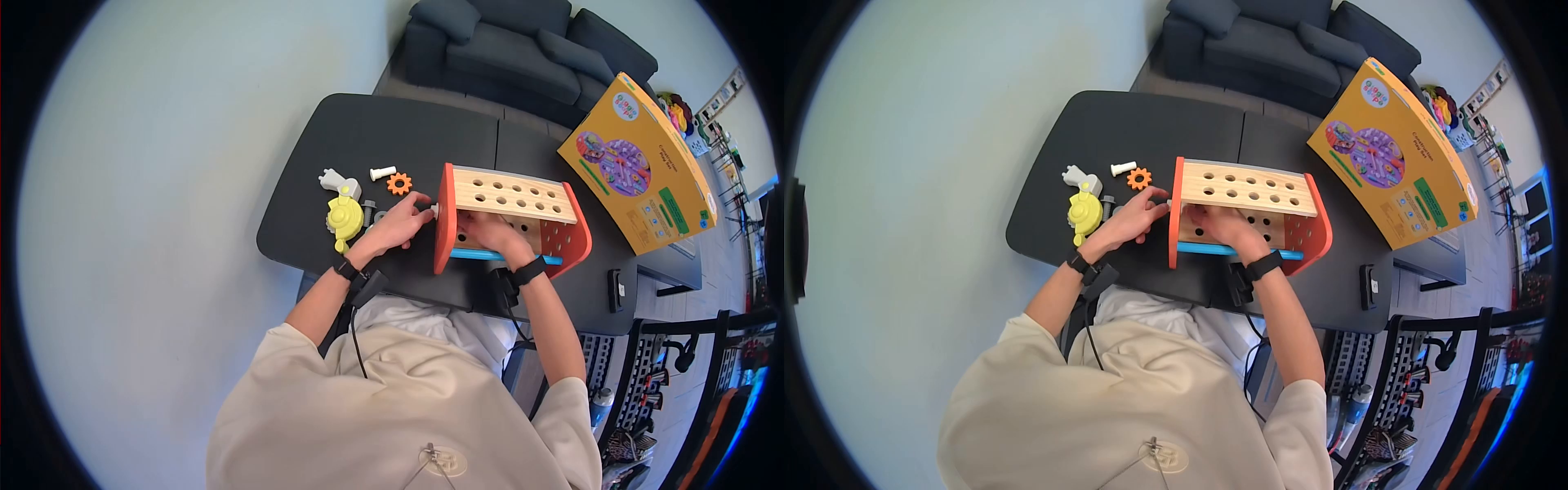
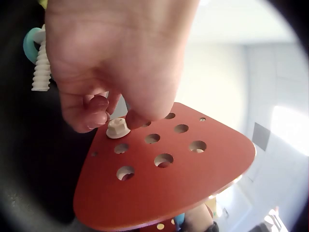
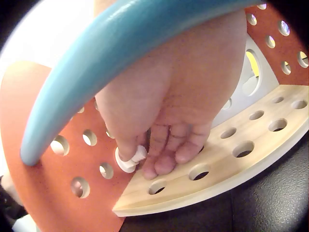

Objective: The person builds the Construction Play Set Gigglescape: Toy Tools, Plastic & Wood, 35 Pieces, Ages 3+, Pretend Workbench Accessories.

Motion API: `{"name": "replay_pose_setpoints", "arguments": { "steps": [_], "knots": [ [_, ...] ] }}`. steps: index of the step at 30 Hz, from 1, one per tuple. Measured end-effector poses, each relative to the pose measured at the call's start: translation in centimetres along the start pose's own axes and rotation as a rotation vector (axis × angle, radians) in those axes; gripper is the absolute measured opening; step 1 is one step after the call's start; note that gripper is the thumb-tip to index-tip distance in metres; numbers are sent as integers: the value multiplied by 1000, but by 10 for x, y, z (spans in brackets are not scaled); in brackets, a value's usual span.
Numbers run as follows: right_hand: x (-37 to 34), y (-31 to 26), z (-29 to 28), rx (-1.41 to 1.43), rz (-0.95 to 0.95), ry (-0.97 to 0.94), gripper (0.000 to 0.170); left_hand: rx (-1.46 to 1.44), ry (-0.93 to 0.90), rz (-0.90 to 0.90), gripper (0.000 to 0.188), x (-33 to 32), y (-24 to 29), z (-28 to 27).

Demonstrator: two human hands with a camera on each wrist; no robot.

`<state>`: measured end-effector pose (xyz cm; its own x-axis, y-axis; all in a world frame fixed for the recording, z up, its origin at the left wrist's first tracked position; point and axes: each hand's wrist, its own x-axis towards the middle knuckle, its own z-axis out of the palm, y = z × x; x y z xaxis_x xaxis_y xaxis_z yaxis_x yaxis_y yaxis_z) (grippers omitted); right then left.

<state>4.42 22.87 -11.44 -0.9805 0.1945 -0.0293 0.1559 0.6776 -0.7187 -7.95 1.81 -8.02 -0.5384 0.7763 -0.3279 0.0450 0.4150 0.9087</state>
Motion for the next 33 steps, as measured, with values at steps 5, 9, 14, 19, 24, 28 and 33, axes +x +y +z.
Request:
{"name": "replay_pose_setpoints", "arguments": {
  "steps": [5,9,14,19,24,28,33],
  "knots": [
    [-3,-2,1,-17,29,26,28,37,-26,-53,40,12,-4,2],
    [0,7,5,50,-14,3,26,97,-67,100,41,7,-11,-1],
    [-3,-3,1,35,-1,28,25,38,-19,51,40,4,-6,-1],
    [-2,2,3,31,-9,10,26,70,-54,-76,38,12,-9,-2],
    [-2,-2,2,26,11,9,27,107,-16,72,40,2,-6,-3],
    [-3,-9,-3,1,11,4,28,19,30,10,39,5,-3,-2],
    [-4,-5,0,15,21,15,28,89,6,11,38,6,0,0]
  ]
}}
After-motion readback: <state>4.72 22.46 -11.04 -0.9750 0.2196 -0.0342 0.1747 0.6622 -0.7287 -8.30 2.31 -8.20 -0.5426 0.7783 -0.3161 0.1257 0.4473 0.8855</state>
